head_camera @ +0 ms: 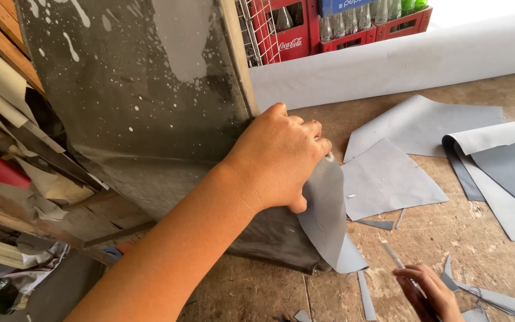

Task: Trimming excess leather from a sewn seat cover using a utility blade and scissors in a workshop.

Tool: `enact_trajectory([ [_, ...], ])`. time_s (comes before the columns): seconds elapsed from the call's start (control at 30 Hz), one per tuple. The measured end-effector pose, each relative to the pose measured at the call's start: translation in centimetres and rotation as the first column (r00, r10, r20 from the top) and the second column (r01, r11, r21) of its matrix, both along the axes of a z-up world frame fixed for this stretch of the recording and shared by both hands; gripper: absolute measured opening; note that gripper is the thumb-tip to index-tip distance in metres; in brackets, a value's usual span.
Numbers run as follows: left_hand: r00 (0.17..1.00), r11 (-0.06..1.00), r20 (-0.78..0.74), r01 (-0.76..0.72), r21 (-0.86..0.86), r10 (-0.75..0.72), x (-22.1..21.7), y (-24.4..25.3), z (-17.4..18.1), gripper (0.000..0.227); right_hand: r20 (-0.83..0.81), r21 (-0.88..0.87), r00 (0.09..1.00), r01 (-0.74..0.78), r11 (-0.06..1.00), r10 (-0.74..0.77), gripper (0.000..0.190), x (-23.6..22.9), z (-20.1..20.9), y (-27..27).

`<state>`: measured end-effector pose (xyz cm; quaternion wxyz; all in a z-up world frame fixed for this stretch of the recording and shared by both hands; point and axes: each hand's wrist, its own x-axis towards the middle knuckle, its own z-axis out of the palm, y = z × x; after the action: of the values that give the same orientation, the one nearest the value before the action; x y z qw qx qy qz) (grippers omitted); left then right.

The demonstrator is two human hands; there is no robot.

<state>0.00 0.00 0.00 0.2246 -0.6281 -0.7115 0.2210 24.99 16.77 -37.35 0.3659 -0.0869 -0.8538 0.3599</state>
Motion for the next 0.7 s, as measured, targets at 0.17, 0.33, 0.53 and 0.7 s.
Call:
enact_trajectory([
  [0.17, 0.999, 1.0, 0.026, -0.028, 0.009, 0.028, 1.1, -0.7, 0.3, 0.073, 0.452, 0.405, 0.853, 0.063, 0.912, -0.259, 0.056, 3.6, -22.3, 8.4],
  [0.33, 0.954, 0.986, 0.25, -0.163, -0.043, 0.168, 3.9, -2.7, 0.9, 0.081, 0.451, -0.813, 0.884, 0.352, 0.464, 0.12, 0.051, -0.3, -19.2, 4.2],
  [0.53, 0.97, 0.979, -0.17, -0.187, -0.076, 0.172, 10.1, -9.2, -2.5, 0.078, -0.067, -0.86, 0.876, 0.192, -0.474, 0.477, 0.107, -6.0, -4.6, -8.1],
  [0.7, 0.955, 0.899, -0.292, 0.086, 0.43, 0.049, 15.3, -15.5, -8.3, 0.031, 0.111, -0.991, 0.984, 0.099, -0.087, -0.139, 0.028, -8.3, 3.8, -8.0],
])
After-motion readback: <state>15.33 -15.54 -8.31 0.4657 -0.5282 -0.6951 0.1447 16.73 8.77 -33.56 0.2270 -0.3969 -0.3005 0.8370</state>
